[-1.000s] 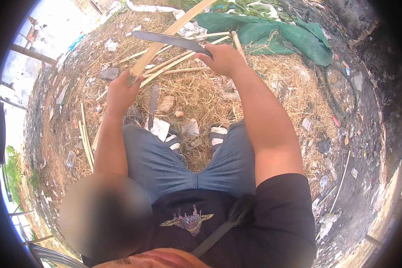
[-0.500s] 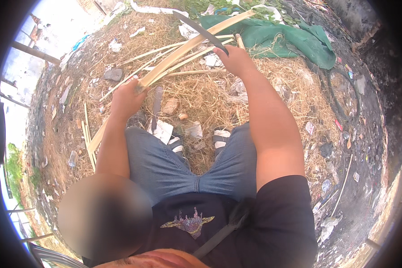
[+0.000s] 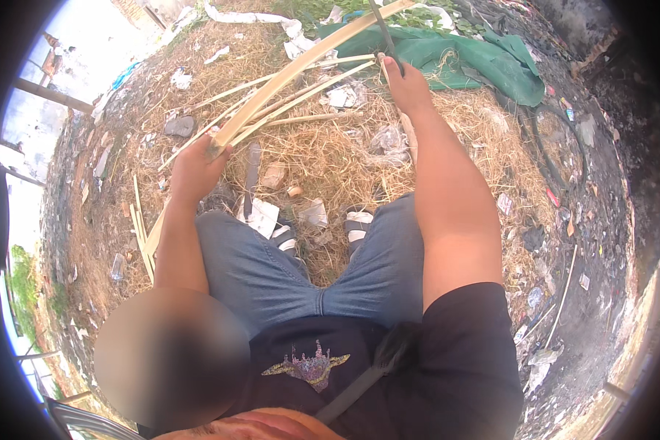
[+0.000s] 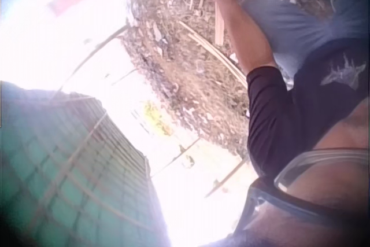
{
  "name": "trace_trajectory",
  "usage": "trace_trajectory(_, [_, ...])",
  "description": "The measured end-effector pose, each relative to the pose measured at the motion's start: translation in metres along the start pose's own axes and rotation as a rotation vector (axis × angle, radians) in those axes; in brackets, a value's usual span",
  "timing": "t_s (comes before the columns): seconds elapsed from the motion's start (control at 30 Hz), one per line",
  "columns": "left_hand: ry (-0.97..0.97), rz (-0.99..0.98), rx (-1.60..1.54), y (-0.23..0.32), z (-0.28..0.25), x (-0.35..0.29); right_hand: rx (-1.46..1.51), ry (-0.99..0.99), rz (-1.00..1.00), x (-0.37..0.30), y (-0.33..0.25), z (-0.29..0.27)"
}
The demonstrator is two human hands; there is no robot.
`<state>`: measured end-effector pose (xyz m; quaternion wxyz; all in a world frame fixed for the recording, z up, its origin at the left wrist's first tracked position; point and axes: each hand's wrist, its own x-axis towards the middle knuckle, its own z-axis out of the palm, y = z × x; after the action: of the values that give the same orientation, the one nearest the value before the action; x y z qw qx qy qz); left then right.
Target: The person sits on the ground and uses a machete to split long bamboo strips into thinner pieces. They hold the bamboo with one hand and strike it with the machete to separate the layers, occasionally adjusting the grip on the material.
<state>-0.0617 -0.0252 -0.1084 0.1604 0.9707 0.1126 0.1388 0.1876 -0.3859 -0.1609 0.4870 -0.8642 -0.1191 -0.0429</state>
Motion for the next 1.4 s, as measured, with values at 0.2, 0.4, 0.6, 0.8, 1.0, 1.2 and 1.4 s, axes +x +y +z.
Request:
trace_trajectory(0.2, [-0.093, -0.041, -0.041, 0.004, 0.006, 0.005, -0.147, -0.202, -0.107, -0.028, -0.05, 0.022])
trace_trajectory(0.4, [0.054, 0.031, 0.017, 0.006, 0.006, 0.002, -0.197, -0.274, -0.268, -0.034, -0.064, 0.027])
trace_trajectory(0.6, [0.082, 0.047, 0.141, 0.012, 0.006, 0.001, -0.144, -0.242, -0.045, -0.016, -0.03, 0.01])
trace_trajectory(0.8, [0.177, 0.016, 0.061, 0.011, 0.006, 0.002, -0.296, -0.416, -0.34, -0.054, -0.103, 0.014])
trace_trajectory(1.0, [0.159, 0.09, 0.116, 0.015, 0.012, 0.009, -0.255, -0.339, -0.32, -0.042, -0.082, 0.01])
trace_trajectory(1.2, [0.169, 0.058, 0.012, 0.008, 0.015, 0.006, -0.378, -0.356, -0.546, -0.067, -0.103, 0.045])
trace_trajectory(1.4, [0.17, 0.029, 0.072, 0.01, 0.007, 0.004, -0.31, -0.274, -0.342, -0.043, -0.093, 0.026])
